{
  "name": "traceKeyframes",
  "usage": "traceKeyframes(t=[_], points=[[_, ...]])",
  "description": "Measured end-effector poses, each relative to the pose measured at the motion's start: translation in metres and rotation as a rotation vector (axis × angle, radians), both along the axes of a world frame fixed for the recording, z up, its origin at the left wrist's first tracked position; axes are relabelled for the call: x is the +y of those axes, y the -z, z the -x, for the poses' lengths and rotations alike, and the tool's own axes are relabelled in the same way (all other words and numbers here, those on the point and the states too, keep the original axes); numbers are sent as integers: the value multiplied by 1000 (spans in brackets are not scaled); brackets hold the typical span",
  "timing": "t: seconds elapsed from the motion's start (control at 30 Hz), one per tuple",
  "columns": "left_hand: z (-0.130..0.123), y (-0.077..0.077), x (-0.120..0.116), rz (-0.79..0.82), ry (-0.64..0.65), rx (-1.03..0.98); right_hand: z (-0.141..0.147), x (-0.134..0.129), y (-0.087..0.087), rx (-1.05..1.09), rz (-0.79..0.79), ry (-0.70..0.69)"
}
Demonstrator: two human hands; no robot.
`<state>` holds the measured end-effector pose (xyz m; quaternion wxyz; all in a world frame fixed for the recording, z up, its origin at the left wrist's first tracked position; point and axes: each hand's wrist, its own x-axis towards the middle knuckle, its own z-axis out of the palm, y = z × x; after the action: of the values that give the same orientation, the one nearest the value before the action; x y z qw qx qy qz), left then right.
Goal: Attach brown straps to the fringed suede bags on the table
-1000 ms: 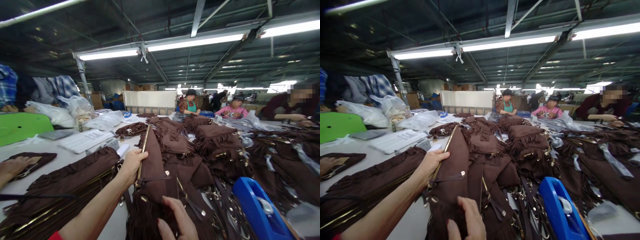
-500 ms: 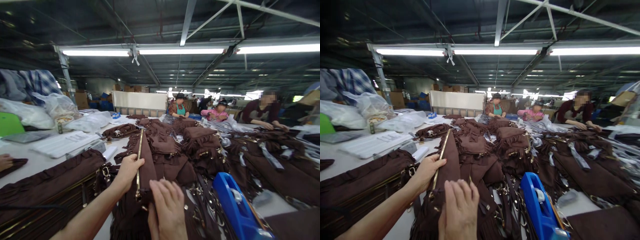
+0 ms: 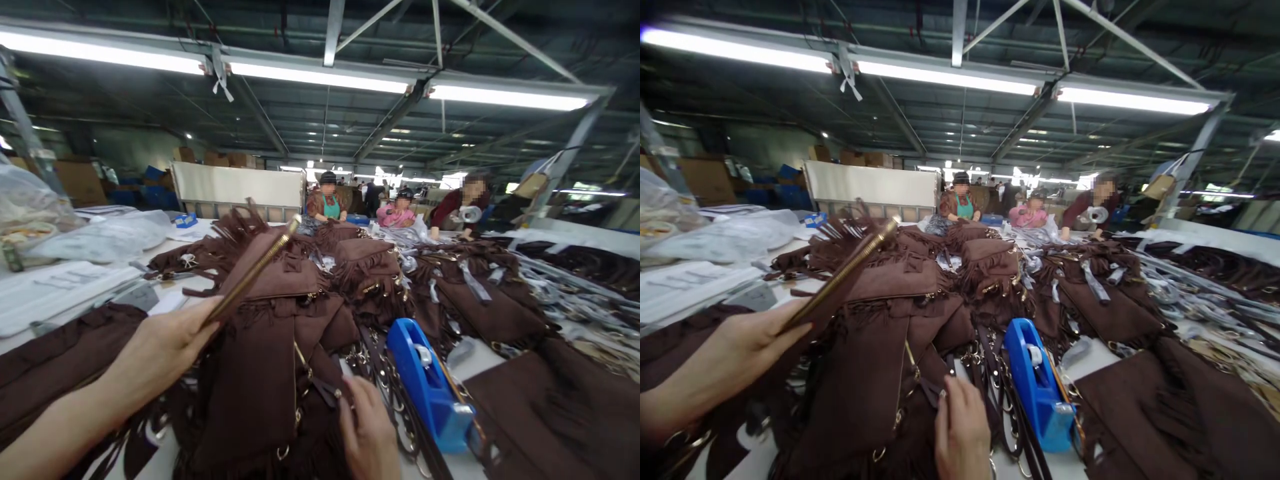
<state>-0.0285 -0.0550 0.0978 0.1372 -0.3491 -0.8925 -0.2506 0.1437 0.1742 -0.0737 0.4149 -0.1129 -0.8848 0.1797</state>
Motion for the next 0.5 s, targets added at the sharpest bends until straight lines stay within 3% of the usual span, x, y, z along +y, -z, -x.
traceKeyframes(t=[0.1,0.17,0.23,0.33,0.5], points=[[-4,60,19,233,182,-14,-8,39,1,-429,55,338],[-7,101,31,383,278,-100,-8,44,-3,-647,101,371],[-9,129,37,399,295,-107,-6,42,-9,-737,95,341],[-7,141,34,339,284,-89,-5,45,-14,-780,83,325],[-16,127,25,442,249,-80,-31,71,-3,-730,122,318]])
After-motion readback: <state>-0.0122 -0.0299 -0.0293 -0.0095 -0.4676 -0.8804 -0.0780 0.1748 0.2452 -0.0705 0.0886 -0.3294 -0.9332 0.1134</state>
